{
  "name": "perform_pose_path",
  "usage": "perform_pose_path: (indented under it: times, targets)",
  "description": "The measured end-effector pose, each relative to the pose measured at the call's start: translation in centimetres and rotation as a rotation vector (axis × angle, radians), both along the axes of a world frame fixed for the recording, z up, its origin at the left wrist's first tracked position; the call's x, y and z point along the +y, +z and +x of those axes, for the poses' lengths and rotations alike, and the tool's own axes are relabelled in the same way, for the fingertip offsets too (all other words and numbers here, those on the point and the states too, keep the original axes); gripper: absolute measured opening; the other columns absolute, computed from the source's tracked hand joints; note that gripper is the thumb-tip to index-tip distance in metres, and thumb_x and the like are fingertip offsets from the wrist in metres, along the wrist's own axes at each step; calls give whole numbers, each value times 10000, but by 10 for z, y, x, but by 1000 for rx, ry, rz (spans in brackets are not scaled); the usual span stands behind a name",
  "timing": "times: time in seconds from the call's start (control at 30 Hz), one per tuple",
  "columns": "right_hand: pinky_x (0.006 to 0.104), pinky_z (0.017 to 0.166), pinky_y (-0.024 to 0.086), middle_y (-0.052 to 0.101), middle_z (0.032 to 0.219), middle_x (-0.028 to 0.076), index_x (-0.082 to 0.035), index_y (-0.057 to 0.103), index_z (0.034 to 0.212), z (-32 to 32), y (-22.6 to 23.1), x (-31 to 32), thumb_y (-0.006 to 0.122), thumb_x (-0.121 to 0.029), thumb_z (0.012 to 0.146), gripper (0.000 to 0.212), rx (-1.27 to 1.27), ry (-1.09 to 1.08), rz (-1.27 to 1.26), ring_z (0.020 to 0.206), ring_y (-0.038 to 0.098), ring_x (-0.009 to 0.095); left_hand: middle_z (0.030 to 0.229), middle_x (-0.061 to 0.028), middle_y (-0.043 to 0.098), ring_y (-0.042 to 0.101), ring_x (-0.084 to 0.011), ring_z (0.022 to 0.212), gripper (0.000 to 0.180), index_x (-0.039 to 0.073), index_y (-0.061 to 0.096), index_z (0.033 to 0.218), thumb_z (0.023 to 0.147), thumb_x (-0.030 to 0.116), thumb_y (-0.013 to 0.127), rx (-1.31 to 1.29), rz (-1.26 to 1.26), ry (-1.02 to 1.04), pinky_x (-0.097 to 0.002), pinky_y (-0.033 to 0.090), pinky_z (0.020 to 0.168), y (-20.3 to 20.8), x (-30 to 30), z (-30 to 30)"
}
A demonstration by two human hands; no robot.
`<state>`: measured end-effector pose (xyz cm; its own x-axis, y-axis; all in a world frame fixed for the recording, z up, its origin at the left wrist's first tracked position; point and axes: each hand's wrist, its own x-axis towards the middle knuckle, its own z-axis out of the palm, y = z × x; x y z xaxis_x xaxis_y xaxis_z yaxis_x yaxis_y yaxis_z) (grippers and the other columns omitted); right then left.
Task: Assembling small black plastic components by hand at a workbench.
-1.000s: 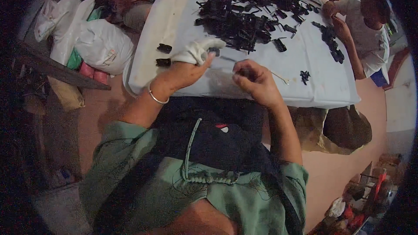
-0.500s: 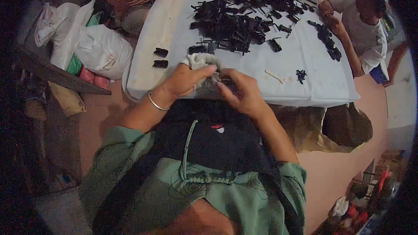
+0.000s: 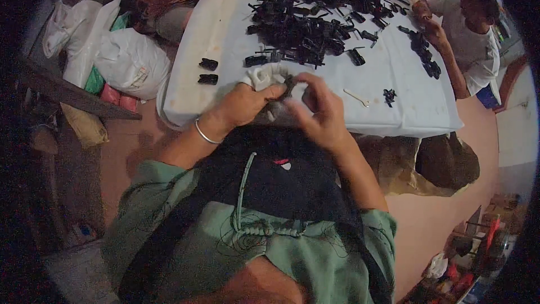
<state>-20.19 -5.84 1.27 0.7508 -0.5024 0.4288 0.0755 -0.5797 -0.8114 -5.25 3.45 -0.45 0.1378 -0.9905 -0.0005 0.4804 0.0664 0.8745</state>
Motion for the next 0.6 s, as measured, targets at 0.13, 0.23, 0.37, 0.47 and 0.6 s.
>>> perform_pose_path:
  times: [0.13, 0.23, 0.37, 0.47, 0.6]
  targets:
    - [193, 452, 336, 506, 622, 13, -15, 532, 855, 15, 7, 12, 662, -77, 730, 190, -155, 22, -447, 516, 416, 53, 851, -9, 557, 508, -70, 773, 216, 22, 505, 1057, 851, 84, 513, -328, -144, 187, -218, 457, 676, 0, -5, -10]
    - [211, 449, 359, 503, 592, 19, -16, 513, 777, 17, -3, 10, 631, -90, 770, 140, -105, -190, -284, 529, 442, 54, 864, -17, 551, 509, -77, 766, 223, 16, 492, 1059, 844, 66, 515, -495, -233, 304, -229, 464, 684, -7, -6, -10]
    - [200, 486, 351, 491, 606, -14, -7, 508, 748, 17, -3, 2, 567, -144, 839, 175, -16, -137, 163, 548, 405, 44, 843, -21, 559, 517, -90, 782, 247, 14, 492, 1044, 803, 47, 537, -384, -149, 199, -238, 458, 673, 6, 8, -14]
    - [195, 498, 332, 461, 617, -38, -8, 511, 748, 9, 7, 0, 525, -193, 870, 222, 87, 19, 258, 561, 380, 41, 830, -21, 558, 519, -72, 703, 256, 20, 492, 1045, 796, 46, 543, -460, -55, 202, -220, 444, 585, 9, 8, -13]
    - [201, 495, 308, 411, 625, -52, -29, 525, 754, 6, 5, 2, 458, -253, 905, 279, 265, 55, 100, 572, 361, 41, 802, -40, 569, 525, -65, 652, 261, 10, 491, 1045, 793, 51, 546, -835, -104, 390, -207, 438, 542, 2, 5, -13]
